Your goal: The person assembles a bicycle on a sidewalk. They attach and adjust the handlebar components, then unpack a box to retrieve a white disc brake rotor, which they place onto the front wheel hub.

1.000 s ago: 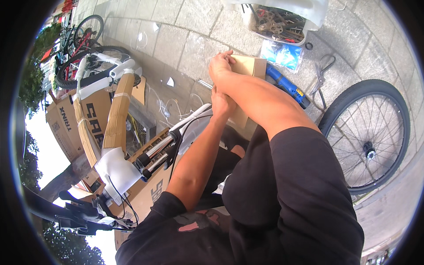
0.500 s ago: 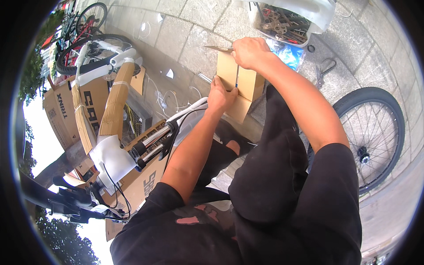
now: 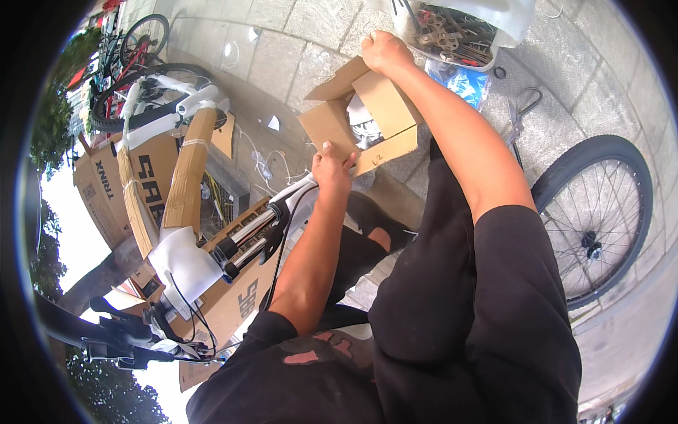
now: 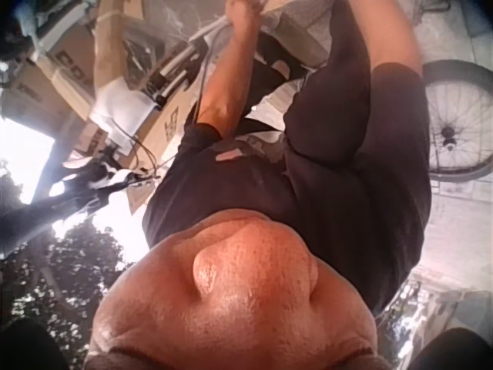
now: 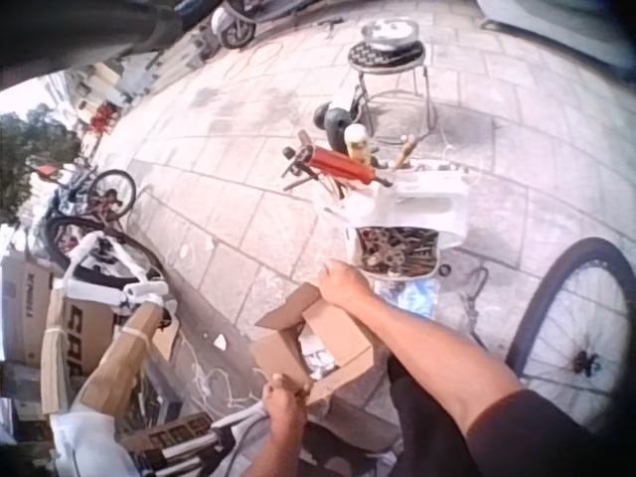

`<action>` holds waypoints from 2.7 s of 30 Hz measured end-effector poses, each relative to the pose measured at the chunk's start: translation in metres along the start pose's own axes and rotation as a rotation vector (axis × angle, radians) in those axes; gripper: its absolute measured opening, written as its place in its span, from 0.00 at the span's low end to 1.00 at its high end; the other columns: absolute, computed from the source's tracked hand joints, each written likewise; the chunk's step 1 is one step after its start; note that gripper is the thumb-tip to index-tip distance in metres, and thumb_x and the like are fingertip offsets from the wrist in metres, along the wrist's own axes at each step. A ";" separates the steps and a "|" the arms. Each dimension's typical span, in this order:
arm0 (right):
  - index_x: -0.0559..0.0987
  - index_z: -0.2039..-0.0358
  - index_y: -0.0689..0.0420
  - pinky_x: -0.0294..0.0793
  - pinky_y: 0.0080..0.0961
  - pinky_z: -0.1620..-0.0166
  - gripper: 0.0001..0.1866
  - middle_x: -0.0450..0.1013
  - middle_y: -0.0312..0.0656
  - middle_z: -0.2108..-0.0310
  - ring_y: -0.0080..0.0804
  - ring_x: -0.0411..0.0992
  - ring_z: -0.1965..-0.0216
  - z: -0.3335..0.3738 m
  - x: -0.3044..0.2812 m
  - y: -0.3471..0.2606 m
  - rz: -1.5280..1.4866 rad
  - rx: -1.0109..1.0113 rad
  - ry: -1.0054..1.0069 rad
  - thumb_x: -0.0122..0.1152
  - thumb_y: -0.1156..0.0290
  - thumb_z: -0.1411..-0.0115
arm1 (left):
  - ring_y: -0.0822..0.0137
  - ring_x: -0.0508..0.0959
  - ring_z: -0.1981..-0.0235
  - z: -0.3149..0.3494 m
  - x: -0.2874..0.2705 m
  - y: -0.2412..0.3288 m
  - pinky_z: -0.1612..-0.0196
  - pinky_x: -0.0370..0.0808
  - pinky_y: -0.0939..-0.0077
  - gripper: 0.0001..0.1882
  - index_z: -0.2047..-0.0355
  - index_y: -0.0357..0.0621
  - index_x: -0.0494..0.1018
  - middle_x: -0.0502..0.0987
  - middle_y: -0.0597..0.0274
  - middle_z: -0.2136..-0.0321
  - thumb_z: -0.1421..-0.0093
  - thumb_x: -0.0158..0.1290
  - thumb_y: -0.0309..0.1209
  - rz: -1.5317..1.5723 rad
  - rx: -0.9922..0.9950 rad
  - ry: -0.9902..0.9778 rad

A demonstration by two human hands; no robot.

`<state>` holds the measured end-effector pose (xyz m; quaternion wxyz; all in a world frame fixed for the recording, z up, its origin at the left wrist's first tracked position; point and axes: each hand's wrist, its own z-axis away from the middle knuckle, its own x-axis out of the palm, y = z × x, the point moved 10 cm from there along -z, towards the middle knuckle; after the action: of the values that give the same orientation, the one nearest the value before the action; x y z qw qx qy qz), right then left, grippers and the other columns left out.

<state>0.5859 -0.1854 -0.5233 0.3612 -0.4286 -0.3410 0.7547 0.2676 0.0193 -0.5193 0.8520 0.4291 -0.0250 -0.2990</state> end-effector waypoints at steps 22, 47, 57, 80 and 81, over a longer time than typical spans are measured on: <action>0.86 0.52 0.69 0.83 0.47 0.42 0.25 0.86 0.63 0.58 0.63 0.85 0.49 0.114 -0.034 0.015 0.207 -0.088 -0.254 0.64 0.54 0.28 | 0.42 0.80 0.42 0.019 0.006 0.062 0.42 0.80 0.48 0.37 0.26 0.48 0.67 0.76 0.40 0.43 0.33 0.67 0.27 -0.829 0.350 0.347; 0.87 0.63 0.60 0.69 0.29 0.62 0.26 0.77 0.34 0.70 0.23 0.69 0.68 0.155 -0.072 0.173 -0.439 0.479 -0.078 0.70 0.45 0.27 | 0.47 0.86 0.43 0.044 0.091 0.112 0.40 0.82 0.53 0.12 0.44 0.47 0.85 0.88 0.56 0.44 0.22 0.59 0.35 -1.185 1.061 -0.137; 0.87 0.62 0.56 0.53 0.25 0.79 0.22 0.66 0.27 0.81 0.16 0.55 0.84 0.276 -0.101 0.212 -0.605 0.592 0.105 0.69 0.47 0.24 | 0.48 0.82 0.36 0.033 0.114 0.068 0.34 0.81 0.52 0.22 0.37 0.52 0.83 0.85 0.54 0.39 0.31 0.64 0.33 -1.682 0.887 -0.404; 0.89 0.49 0.69 0.76 0.23 0.50 0.21 0.83 0.35 0.61 0.20 0.77 0.57 0.402 -0.308 -0.010 -0.454 -0.129 0.474 0.67 0.59 0.18 | 0.53 0.91 0.51 0.217 0.012 0.075 0.53 0.95 0.50 0.19 0.39 0.39 0.69 0.85 0.48 0.47 0.18 0.60 0.38 0.396 0.080 -0.627; 0.89 0.47 0.69 0.77 0.22 0.48 0.21 0.84 0.36 0.59 0.21 0.78 0.55 0.399 -0.314 -0.065 -0.404 -0.234 0.428 0.67 0.59 0.18 | 0.53 0.91 0.49 0.244 0.010 0.079 0.48 0.94 0.49 0.19 0.37 0.40 0.69 0.85 0.49 0.44 0.17 0.58 0.38 0.474 0.032 -0.687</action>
<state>0.3625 -0.4975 -0.1845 0.5159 -0.5398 -0.4199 0.5159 0.2411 -0.1247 -0.3091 0.8325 0.3000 -0.4104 -0.2202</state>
